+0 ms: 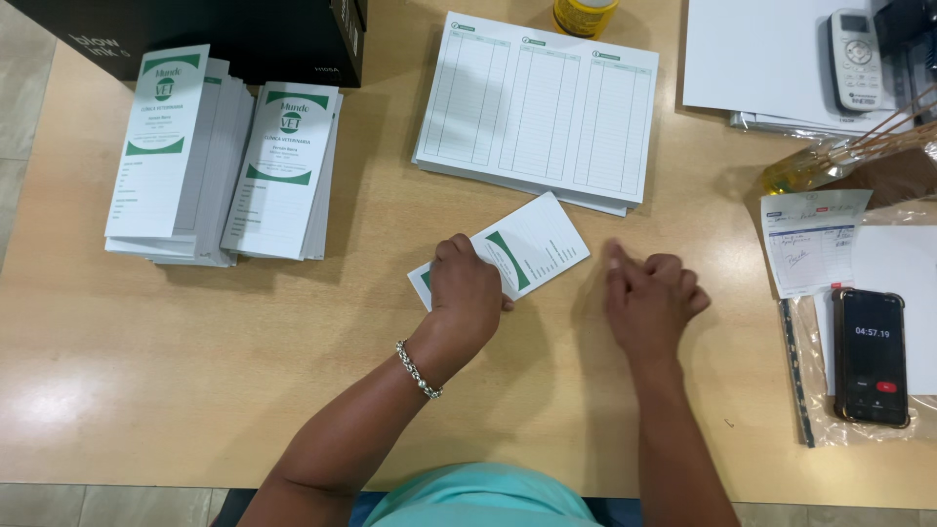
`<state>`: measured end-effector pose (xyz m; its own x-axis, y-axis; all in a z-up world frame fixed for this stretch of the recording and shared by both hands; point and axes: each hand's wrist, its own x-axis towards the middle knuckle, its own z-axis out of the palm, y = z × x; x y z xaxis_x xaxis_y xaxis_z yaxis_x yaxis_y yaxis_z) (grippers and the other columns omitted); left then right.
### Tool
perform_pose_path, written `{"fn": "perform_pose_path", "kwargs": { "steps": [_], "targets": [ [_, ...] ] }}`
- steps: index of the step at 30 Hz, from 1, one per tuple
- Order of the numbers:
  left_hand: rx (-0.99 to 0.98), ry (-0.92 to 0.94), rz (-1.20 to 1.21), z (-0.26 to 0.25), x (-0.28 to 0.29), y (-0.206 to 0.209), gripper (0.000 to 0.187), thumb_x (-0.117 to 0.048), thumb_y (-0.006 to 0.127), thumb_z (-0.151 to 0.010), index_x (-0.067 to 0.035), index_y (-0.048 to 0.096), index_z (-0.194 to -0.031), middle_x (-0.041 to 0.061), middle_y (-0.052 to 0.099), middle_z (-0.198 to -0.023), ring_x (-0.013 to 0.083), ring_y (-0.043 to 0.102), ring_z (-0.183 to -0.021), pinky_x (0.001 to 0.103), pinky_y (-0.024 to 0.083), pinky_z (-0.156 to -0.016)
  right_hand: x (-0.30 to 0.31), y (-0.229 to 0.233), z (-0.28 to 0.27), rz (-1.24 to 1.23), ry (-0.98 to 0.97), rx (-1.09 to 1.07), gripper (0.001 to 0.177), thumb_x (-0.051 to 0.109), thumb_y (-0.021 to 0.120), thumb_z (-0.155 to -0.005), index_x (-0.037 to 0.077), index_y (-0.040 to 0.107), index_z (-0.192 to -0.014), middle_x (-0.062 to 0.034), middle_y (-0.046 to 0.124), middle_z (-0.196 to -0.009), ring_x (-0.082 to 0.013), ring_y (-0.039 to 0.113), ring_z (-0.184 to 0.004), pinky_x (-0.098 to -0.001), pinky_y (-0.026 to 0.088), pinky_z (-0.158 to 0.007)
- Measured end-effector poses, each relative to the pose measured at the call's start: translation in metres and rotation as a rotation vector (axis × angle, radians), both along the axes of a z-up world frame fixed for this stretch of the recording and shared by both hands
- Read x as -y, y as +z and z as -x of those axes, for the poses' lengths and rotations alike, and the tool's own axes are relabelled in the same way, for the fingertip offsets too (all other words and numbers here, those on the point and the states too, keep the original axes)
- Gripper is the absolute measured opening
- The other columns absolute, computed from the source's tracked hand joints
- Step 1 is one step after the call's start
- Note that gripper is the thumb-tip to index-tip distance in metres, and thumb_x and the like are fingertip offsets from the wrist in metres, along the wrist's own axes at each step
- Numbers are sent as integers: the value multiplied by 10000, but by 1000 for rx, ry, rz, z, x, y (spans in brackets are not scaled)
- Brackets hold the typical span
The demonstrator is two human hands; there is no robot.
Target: The person folds a stack of white papers with green headers into smaller rectangular sections on a wooden table. They repeatedly pick up a sheet, fold it in half, and then fold it again, placing the finished pieces into a neat pile on the left side of the workspace.
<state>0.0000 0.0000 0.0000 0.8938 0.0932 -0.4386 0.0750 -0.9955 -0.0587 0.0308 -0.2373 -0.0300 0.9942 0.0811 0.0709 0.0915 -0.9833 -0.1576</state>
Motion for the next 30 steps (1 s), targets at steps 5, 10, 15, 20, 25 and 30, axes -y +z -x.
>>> {"fn": "perform_pose_path", "kwargs": {
  "steps": [5,10,15,20,25,30],
  "targets": [
    [66,55,-29,11,3,4,849,-761,656,-798,25,704,-1114,198,591,-1055,301,607,-960,319,550,-758,18,-4,-13,-133,39,188,250,316,622,-1072,277,766,-1273,-70,603,-956,-316,625,-998,-487,446,-910],
    [234,84,-59,32,13,9,976,-810,616,-802,77,606,-1210,147,624,-945,264,650,-862,323,572,-687,-15,12,-5,-259,124,246,150,271,792,-976,163,702,-1029,-6,660,-813,-253,685,-831,-415,547,-753],
    [100,-15,291,30,-1,30,695,-517,552,-986,-196,401,-1584,224,612,-994,343,704,-817,365,607,-609,-36,13,-17,-218,276,145,130,298,771,-995,179,719,-980,13,679,-820,-212,724,-854,-371,577,-758],
    [62,-15,448,23,-20,27,632,-434,604,-964,-236,465,-1548,254,605,-1038,368,726,-817,400,625,-575,-46,21,-12,-354,230,-20,133,295,784,-965,171,761,-922,-15,669,-762,-242,714,-861,-377,549,-752],
    [3,19,551,18,-26,35,612,-315,647,-969,-221,477,-1549,297,606,-1089,410,735,-899,448,640,-633,-47,23,19,-377,323,-145,182,338,739,-961,168,773,-906,-69,721,-851,-311,701,-900,-445,525,-806],
    [3,31,560,17,-27,26,626,-329,663,-954,-244,480,-1546,288,596,-1093,417,736,-914,458,643,-644,-39,-31,81,-303,643,-81,114,344,771,-820,242,726,-793,-1,699,-823,-269,674,-861,-442,516,-734]
  ]
}}
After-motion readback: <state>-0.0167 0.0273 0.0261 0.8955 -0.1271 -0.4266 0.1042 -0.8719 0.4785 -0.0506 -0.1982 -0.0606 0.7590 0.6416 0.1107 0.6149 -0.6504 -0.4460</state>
